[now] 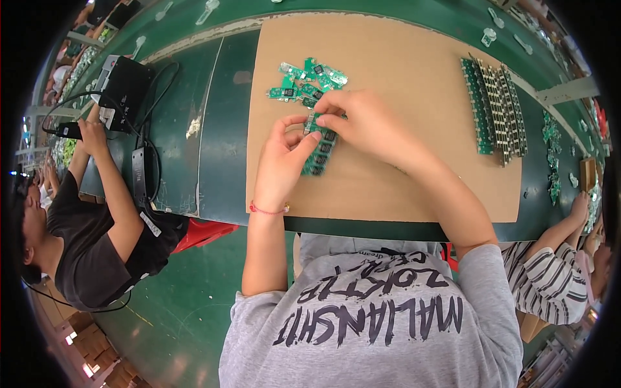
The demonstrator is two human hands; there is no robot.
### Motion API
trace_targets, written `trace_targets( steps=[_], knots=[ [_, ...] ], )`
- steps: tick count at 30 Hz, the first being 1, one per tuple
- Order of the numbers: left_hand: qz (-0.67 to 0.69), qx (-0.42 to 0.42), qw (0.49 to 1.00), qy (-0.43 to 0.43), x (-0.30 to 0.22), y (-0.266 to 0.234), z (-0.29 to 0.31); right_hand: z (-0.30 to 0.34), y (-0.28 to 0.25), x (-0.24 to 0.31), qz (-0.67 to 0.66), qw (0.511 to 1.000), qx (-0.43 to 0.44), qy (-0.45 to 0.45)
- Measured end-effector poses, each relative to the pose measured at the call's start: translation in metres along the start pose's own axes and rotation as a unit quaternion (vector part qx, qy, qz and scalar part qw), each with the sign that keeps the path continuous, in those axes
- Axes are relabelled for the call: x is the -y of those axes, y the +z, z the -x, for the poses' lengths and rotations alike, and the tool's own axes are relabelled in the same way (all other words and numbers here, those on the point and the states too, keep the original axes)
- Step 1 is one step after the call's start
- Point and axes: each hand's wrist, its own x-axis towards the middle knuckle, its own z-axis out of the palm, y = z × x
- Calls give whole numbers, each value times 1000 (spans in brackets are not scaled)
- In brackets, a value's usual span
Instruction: The person assembles small electronic components and speaker components into plastic housings by hand, taking the components from a cardboard box and inserting them into the housings.
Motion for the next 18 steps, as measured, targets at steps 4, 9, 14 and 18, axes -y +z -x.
trace_targets(
  steps=[4,9,14,18],
  knots=[
    [-19,-15,999,48,7,-7,-1,2,-3,2,-69,997,-4,41],
    [-91,-32,995,29,3,0,4,3,0,2,-6,999,-26,33],
    [-61,-73,995,24,3,3,4,3,18,0,74,990,-119,-17],
    [-18,-66,997,36,-1,-3,4,-10,15,-17,102,956,-259,-87]
  ],
)
